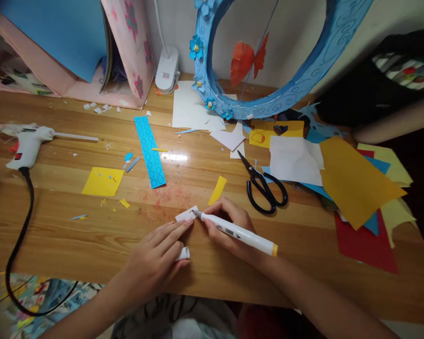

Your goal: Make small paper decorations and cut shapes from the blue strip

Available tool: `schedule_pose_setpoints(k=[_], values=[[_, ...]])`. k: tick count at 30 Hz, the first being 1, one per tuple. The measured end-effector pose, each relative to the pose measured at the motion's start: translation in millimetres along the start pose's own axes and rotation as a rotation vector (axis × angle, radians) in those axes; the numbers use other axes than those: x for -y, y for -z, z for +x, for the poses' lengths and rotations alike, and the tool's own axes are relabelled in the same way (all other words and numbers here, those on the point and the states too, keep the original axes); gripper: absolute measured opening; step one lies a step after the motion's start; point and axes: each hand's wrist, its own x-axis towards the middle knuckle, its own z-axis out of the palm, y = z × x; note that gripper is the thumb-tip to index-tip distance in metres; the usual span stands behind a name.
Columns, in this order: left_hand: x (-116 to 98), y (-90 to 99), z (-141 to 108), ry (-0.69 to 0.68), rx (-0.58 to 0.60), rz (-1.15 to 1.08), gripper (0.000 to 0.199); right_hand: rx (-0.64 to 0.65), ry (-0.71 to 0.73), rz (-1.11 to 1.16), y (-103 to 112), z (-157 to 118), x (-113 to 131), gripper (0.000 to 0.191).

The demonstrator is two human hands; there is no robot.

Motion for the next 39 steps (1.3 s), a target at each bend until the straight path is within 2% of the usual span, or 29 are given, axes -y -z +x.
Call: schedule_pose_setpoints(k=[2,6,10,14,18,21,33,37,39], values=[[-0.4,-1.5,0.1,-0.002,-0.009,0.002,0.020,-0.025,0.034,0.010,-0.7,-0.9,-1.0,0.005],[-1.5,-0.3,0.7,-0.003,-0.008,0.014,0.019,0.030,0.100,-0.028,0.5,-1.9,-1.8,0.008],[-1.4,1.9,2.0,0.000,-0.014,0.015,0.018,-0.020,0.060,-0.030,1.6,-1.9,-1.3,0.005],[-1.2,2.0,3.0,0.000,-0.015,0.014,0.017,0.023,0.102,-0.045,1.1,-1.8,-1.2,0.007],[-1.4,1.8,3.8,-0.003,-0.009,0.014,0.017,-0.016,0.071,-0.042,1.3,-1.6,-0.1,0.007],[-1.5,1.6,3.7,-0.002,-0.013,0.012,0.016,0.014,0.096,-0.052,1.4,-1.0,1.7,0.008],[-1.7,2.0,3.3,-0.001,-0.011,0.011,0.016,-0.031,0.022,-0.002,0.6,-0.8,3.0,0.007],[-1.3,1.8,3.9,-0.003,-0.014,0.014,0.016,0.039,0.075,-0.038,1.5,-0.4,3.5,0.010],[-1.0,1.8,4.3,-0.004,-0.012,0.014,0.016,0.026,0.061,-0.036,1.6,-0.4,3.3,0.011]])
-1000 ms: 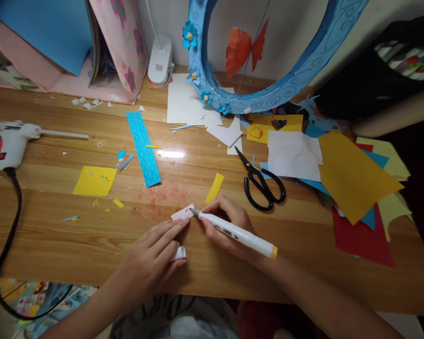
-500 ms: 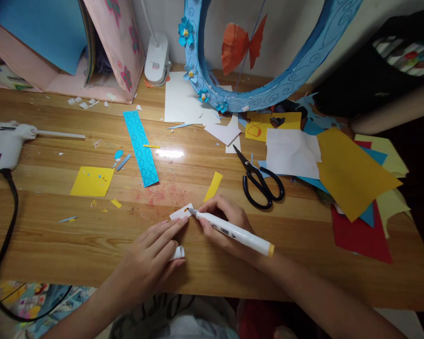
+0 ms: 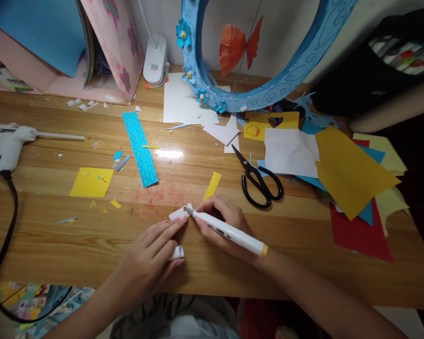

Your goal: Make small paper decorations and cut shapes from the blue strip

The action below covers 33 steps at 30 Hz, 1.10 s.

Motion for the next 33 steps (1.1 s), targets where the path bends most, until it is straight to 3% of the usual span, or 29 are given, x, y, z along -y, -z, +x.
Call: schedule_pose_setpoints(k=[3,7,12,33], values=[[0.1,0.3,0.2,0.000,0.006,-0.003,0.016,-0.045,-0.013,0.009,0.0,0.0,0.0,0.010],[-0.1,1.0,0.1,-0.001,0.014,-0.001,0.016,0.022,0.046,-0.031,0.4,1.1,1.1,0.010],[-0.6,1.6,0.6,0.003,0.016,-0.001,0.016,-0.054,-0.010,-0.003,0.2,-0.1,-1.2,0.008],[0.2,0.7,-0.5,0.012,0.029,-0.017,0.015,-0.085,-0.036,-0.010,-0.1,-1.5,-2.0,0.006]])
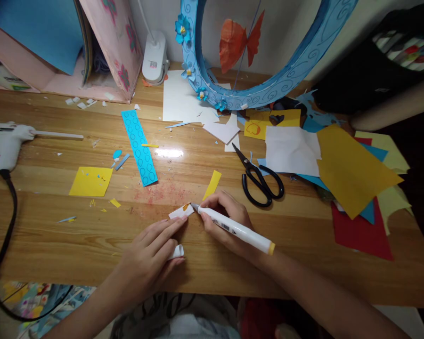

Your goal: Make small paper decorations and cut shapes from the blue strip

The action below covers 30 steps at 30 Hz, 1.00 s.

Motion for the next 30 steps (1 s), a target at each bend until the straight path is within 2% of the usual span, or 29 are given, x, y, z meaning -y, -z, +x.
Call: schedule_pose_setpoints(k=[24,30], values=[[-0.3,0.3,0.6,-0.004,0.015,0.014,0.017,0.002,0.019,0.003,0.9,-0.7,-0.2,0.007],[-0.7,-0.1,0.7,-0.009,0.003,0.025,0.017,0.080,0.103,-0.053,2.0,2.0,4.4,0.009]])
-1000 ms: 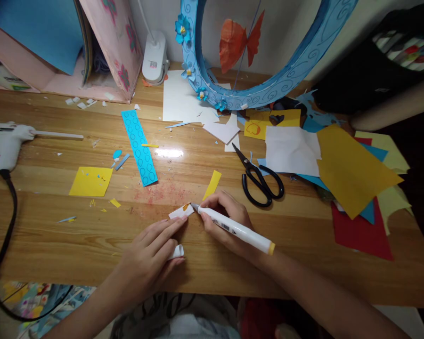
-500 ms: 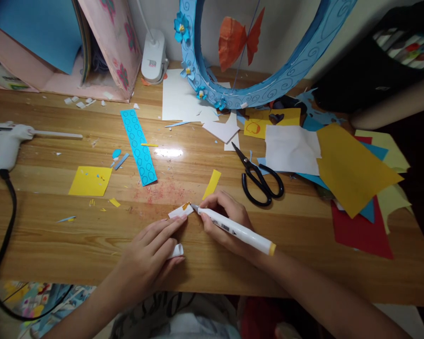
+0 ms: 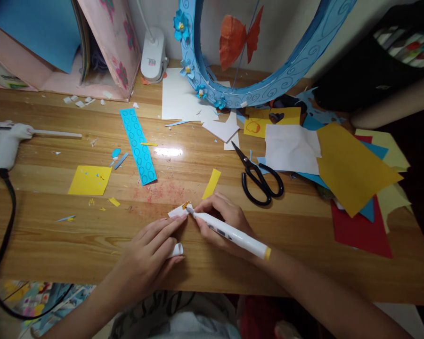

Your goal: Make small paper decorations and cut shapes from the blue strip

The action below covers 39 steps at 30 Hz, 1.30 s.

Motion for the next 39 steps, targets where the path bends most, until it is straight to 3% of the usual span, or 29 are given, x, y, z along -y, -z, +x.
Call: schedule_pose_setpoints(k=[5,10,16,23,30,36,39], values=[[0.3,-0.9,0.0,-0.003,-0.004,0.001,0.016,-0.057,-0.110,0.054,-0.8,-2.2,-4.4,0.007],[0.6,-0.3,-0.1,0.002,0.005,-0.006,0.015,-0.036,-0.050,0.048,-0.9,-3.0,-5.0,0.008],[0.4,-0.4,-0.6,0.004,-0.002,-0.012,0.015,-0.073,-0.100,0.059,-1.3,-2.2,-3.6,0.005],[0.5,0.9,-0.1,0.001,0.008,-0.004,0.016,-0.088,-0.067,0.045,-1.4,-2.0,-3.9,0.007],[0.6,-0.5,-0.8,0.005,0.002,-0.015,0.015,0.019,0.128,-0.037,0.0,1.6,-1.0,0.013],[0.3,0.8,0.2,0.010,-0.007,-0.011,0.014,-0.057,-0.034,-0.005,-0.1,-2.8,-4.7,0.008],[0.1,1.7,0.2,0.008,-0.005,-0.005,0.015,-0.077,-0.032,0.005,-0.6,-3.5,-4.7,0.008]])
